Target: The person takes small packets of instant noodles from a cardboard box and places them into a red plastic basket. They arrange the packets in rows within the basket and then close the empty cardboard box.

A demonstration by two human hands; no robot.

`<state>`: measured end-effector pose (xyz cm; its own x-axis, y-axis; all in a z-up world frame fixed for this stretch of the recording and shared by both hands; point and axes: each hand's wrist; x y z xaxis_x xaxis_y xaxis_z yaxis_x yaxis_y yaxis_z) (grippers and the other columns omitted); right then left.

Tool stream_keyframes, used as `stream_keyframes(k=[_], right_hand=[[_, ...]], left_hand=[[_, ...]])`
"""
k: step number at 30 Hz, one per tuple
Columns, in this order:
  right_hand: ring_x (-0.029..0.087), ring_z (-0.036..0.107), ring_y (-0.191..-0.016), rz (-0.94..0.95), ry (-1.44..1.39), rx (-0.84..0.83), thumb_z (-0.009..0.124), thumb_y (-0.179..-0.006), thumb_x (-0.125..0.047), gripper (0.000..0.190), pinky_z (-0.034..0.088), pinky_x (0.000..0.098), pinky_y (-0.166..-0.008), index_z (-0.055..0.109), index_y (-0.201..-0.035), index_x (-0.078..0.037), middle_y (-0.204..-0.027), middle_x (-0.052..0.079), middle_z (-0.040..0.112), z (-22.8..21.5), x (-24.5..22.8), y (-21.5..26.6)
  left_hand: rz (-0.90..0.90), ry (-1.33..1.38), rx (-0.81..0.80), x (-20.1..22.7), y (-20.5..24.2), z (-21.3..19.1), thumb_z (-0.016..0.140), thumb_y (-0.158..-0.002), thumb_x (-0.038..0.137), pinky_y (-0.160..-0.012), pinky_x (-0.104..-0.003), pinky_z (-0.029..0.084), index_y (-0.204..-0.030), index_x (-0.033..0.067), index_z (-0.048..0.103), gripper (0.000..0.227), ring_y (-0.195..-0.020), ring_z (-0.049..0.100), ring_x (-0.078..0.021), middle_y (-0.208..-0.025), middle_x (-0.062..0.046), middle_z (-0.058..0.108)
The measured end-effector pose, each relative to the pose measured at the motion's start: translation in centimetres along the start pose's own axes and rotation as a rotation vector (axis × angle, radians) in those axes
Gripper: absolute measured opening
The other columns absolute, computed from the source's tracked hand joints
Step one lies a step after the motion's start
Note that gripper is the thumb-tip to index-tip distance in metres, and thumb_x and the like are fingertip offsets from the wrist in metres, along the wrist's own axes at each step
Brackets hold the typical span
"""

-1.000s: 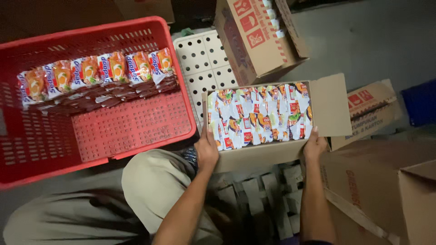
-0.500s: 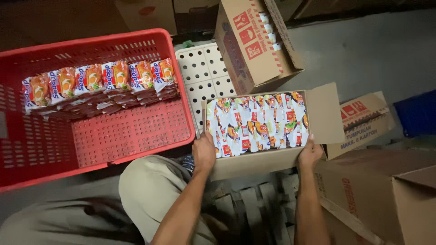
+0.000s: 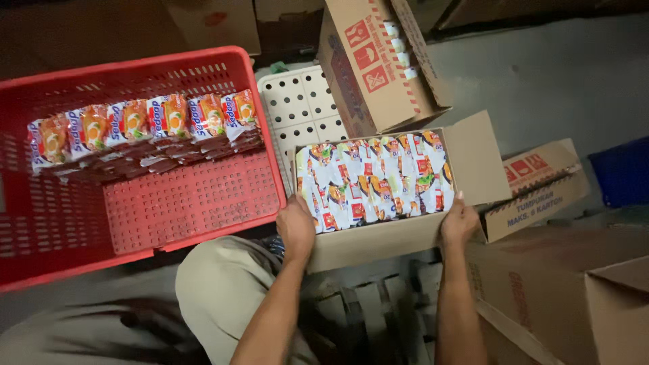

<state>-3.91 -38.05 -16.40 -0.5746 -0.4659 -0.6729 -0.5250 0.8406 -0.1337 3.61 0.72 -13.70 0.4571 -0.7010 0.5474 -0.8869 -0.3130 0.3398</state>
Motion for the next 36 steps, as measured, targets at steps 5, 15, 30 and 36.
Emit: stream_keyframes(k=[5,15,30,36], right_hand=[[0.040,0.070,-0.102,0.055,-0.158,0.057,0.071,-0.116,-0.041,0.045,0.053,0.0488,-0.090,0.082,-0.113,0.003,-0.098,0.030,0.075,0.4,0.5,2.3],[0.036,0.071,-0.103,0.106,-0.224,0.030,0.066,-0.118,-0.045,0.047,0.054,0.0466,-0.089,0.080,-0.117,0.000,-0.103,0.029,0.075,-0.9,0.0,4.8],[0.058,0.069,-0.105,-0.005,-0.137,0.010,0.070,-0.116,-0.048,0.063,0.051,0.0600,-0.087,0.079,-0.101,0.012,-0.096,0.039,0.072,-0.1,-4.7,2.0],[0.047,0.074,-0.098,0.064,-0.246,0.024,0.072,-0.118,-0.048,0.058,0.055,0.0515,-0.091,0.083,-0.105,0.007,-0.093,0.034,0.074,1.4,-0.8,1.4]], left_hand=[[-0.059,0.032,0.012,-0.5,1.0,0.5,0.046,-0.117,0.038,-0.083,-0.062,0.064,-0.109,0.0032,0.078,0.048,-0.097,0.080,-0.0539,-0.091,-0.035,0.079],[-0.051,0.278,0.092,-1.4,2.3,-0.2,0.053,-0.113,0.041,-0.094,-0.066,0.059,-0.139,0.0158,0.076,0.043,-0.108,0.076,-0.0558,-0.103,-0.034,0.080],[-0.292,0.513,-0.024,-3.1,3.3,1.5,0.040,-0.112,0.066,-0.123,-0.050,0.047,-0.159,0.0377,0.062,0.059,-0.138,0.065,-0.0402,-0.143,-0.015,0.075],[-0.254,0.521,-0.026,-1.6,3.3,0.9,0.044,-0.114,0.054,-0.122,-0.052,0.048,-0.161,0.0355,0.060,0.053,-0.139,0.064,-0.0425,-0.147,-0.017,0.072]])
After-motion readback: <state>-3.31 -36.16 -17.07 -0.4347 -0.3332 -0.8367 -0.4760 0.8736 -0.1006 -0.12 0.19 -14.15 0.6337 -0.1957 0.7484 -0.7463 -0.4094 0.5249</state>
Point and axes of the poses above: each hand's wrist, its own y-axis away from the middle knuckle, its own z-axis out of the palm, x = y × z
